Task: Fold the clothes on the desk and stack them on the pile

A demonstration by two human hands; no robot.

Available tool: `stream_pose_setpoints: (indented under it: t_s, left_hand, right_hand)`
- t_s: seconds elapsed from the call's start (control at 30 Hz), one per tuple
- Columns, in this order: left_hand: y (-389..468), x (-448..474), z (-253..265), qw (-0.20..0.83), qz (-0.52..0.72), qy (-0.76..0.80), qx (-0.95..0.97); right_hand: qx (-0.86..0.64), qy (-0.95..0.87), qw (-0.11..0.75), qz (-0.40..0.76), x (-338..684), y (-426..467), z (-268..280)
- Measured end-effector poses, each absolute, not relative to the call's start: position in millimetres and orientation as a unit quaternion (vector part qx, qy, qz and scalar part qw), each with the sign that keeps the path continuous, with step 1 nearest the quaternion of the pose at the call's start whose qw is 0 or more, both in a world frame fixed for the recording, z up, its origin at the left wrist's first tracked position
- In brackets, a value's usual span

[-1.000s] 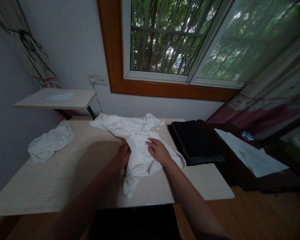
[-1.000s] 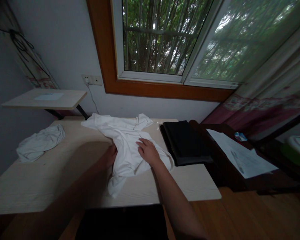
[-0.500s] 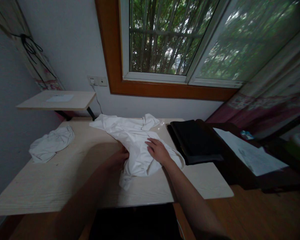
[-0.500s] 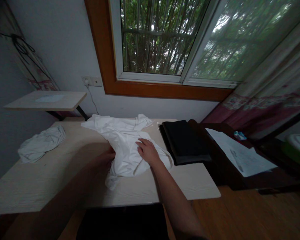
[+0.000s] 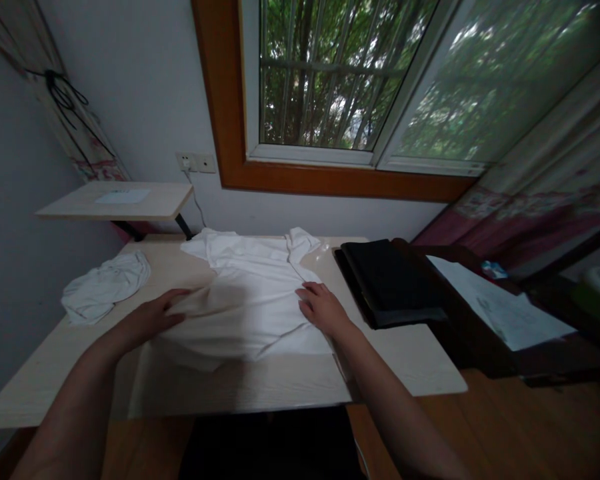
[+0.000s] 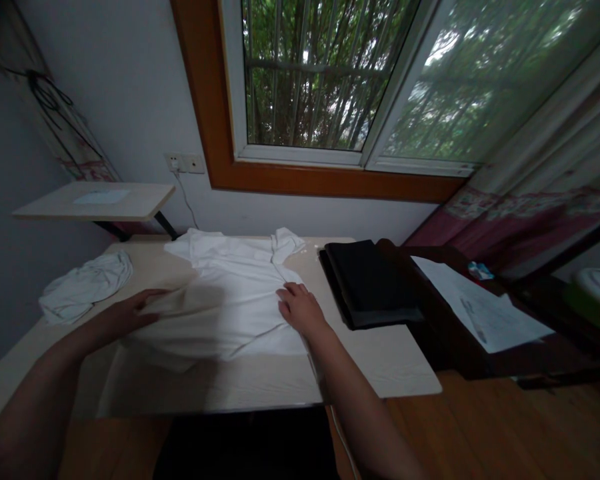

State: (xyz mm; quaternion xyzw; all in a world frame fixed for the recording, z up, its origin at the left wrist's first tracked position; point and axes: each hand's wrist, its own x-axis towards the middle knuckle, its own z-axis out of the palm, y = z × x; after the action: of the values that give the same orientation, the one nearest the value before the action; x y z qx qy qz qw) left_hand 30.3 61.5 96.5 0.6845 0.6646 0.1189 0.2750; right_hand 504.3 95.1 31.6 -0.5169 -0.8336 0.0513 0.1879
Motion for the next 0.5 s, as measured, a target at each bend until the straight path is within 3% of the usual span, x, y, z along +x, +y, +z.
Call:
stream_pose_setpoints:
  t_s: [0.17,0.33,0.5]
  left_hand:
    - [52.3,13.1,92.2,0.245,-0.034,0.686,0.684]
    - [68.9,39.0,80.2,0.117,0.055,0.626,0.769]
    - [100.5,96.7,67.1,0.046,0.106,0.505,0.855]
  right_hand:
    - [-0.550,-0.820,0.154,0.040,504.8,81.4,54.5]
    - [-0.594,-0.802,0.055,0.026,498.0,80.7,71.2]
    - [-0.561,-0.824,0.070,0.018,485.9,90.2,71.2]
